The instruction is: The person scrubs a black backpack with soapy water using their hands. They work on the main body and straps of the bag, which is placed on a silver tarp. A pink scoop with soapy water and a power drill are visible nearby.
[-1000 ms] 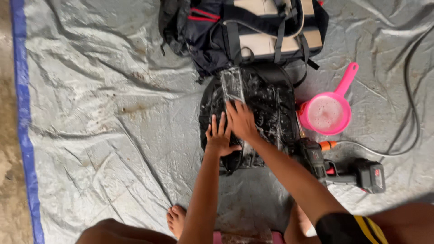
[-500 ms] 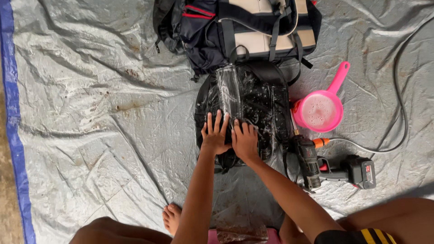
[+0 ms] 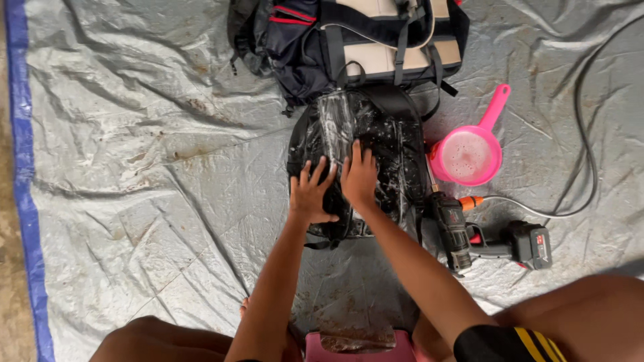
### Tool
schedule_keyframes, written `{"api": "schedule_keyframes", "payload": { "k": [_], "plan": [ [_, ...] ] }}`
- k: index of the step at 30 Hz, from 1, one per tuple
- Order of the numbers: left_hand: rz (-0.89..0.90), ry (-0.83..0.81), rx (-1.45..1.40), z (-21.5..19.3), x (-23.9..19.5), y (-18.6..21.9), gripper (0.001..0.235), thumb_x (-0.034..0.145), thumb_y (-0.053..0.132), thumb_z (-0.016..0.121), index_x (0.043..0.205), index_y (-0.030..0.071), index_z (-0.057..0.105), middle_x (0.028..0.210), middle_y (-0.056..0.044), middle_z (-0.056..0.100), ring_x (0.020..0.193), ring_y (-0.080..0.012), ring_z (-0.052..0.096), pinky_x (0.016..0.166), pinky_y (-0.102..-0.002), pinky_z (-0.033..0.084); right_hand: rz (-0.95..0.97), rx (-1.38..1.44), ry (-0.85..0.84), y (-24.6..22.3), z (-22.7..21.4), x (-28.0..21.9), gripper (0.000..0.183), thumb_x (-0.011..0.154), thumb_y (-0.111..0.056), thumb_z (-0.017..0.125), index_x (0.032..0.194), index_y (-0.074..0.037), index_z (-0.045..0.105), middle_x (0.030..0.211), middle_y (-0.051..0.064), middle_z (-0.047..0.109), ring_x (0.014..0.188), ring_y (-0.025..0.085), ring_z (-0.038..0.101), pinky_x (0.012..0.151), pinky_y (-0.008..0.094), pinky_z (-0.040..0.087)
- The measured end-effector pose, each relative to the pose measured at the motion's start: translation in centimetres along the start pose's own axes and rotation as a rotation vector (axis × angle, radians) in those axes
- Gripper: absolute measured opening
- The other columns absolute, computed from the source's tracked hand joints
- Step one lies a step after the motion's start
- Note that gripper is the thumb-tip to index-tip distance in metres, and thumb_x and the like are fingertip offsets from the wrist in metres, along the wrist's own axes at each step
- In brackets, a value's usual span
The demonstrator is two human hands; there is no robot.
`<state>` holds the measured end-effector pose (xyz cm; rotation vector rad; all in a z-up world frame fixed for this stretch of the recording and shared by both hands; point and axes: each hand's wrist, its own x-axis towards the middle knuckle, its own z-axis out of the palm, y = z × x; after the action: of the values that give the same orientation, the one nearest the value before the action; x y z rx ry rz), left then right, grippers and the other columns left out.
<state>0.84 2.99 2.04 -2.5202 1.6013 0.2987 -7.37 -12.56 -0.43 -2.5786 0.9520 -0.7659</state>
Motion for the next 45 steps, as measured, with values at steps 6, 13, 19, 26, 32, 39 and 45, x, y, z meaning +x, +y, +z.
{"api": "schedule_keyframes", "payload": {
  "k": [6,13,19,26,32,39,45],
  "plan": [
    [-0.076,0.261,0.019,0.3,3.8,0.3,0.126,0.060,0.060,0.083,0.175,0.045,0.035,0.145,-0.003,0.044,0.118,-0.0300,0.054,0.078,-0.042,0.051,-0.066,-0.119,0.019,-1.3,-0.3,-6.5,0.049,0.116,-0.026,0.056,0.159,-0.003,0.056,0.124,0.027,0.059,0.098,0.042,0.068,0.062,0.046,0.058],
    [-0.241,0.315,-0.314,1.0,4.4,1.4,0.083,0.086,0.063,0.083,0.161,0.035,0.061,0.140,-0.005,0.045,0.124,-0.0335,0.052,0.086,-0.048,0.054,-0.220,-0.287,0.077,2.5,5.0,6.3,0.043,0.111,-0.032,0.067,0.149,-0.011,0.066,0.118,0.014,0.065,0.100,0.030,0.074,0.068,0.038,0.060],
    [-0.116,0.141,-0.263,-0.3,0.9,1.7,0.104,0.083,0.064,0.086,0.174,0.039,0.043,0.171,-0.009,0.034,0.149,-0.0401,0.045,0.106,-0.050,0.051,-0.213,-0.212,0.106,2.0,3.4,2.4,0.044,0.113,-0.029,0.067,0.151,-0.006,0.065,0.121,0.017,0.063,0.100,0.033,0.074,0.069,0.039,0.062],
    [-0.196,0.169,-0.239,0.2,1.2,3.5,0.115,0.079,0.036,0.093,0.178,0.030,0.036,0.185,-0.015,0.024,0.165,-0.0486,0.031,0.115,-0.055,0.048,-0.210,-0.082,0.009,2.4,-0.3,-7.0,0.042,0.114,-0.025,0.063,0.149,-0.003,0.066,0.123,0.022,0.064,0.099,0.037,0.071,0.074,0.046,0.060],
    [-0.237,0.133,-0.213,0.6,1.4,4.2,0.114,0.087,0.046,0.089,0.181,0.031,0.026,0.189,-0.014,0.009,0.172,-0.0461,0.013,0.128,-0.058,0.037,-0.242,-0.122,0.069,2.7,3.9,6.0,0.043,0.115,-0.025,0.060,0.152,-0.003,0.061,0.133,0.023,0.058,0.112,0.040,0.068,0.075,0.046,0.057],
    [-0.243,0.168,-0.222,2.2,2.2,4.0,0.115,0.086,0.052,0.088,0.181,0.034,0.025,0.190,-0.011,0.006,0.173,-0.0428,0.012,0.130,-0.058,0.035,-0.228,0.011,0.007,1.0,0.6,-2.3,0.042,0.115,-0.021,0.056,0.151,0.001,0.059,0.134,0.025,0.055,0.110,0.043,0.064,0.076,0.048,0.053],
    [-0.252,0.088,-0.295,2.2,2.5,3.5,0.109,0.084,0.042,0.092,0.178,0.036,0.037,0.191,-0.006,0.006,0.174,-0.0411,0.009,0.132,-0.056,0.034,-0.306,0.100,-0.064,1.1,0.6,-2.8,0.040,0.116,-0.021,0.056,0.149,0.001,0.063,0.132,0.026,0.055,0.102,0.042,0.063,0.074,0.047,0.052]
  ]
}}
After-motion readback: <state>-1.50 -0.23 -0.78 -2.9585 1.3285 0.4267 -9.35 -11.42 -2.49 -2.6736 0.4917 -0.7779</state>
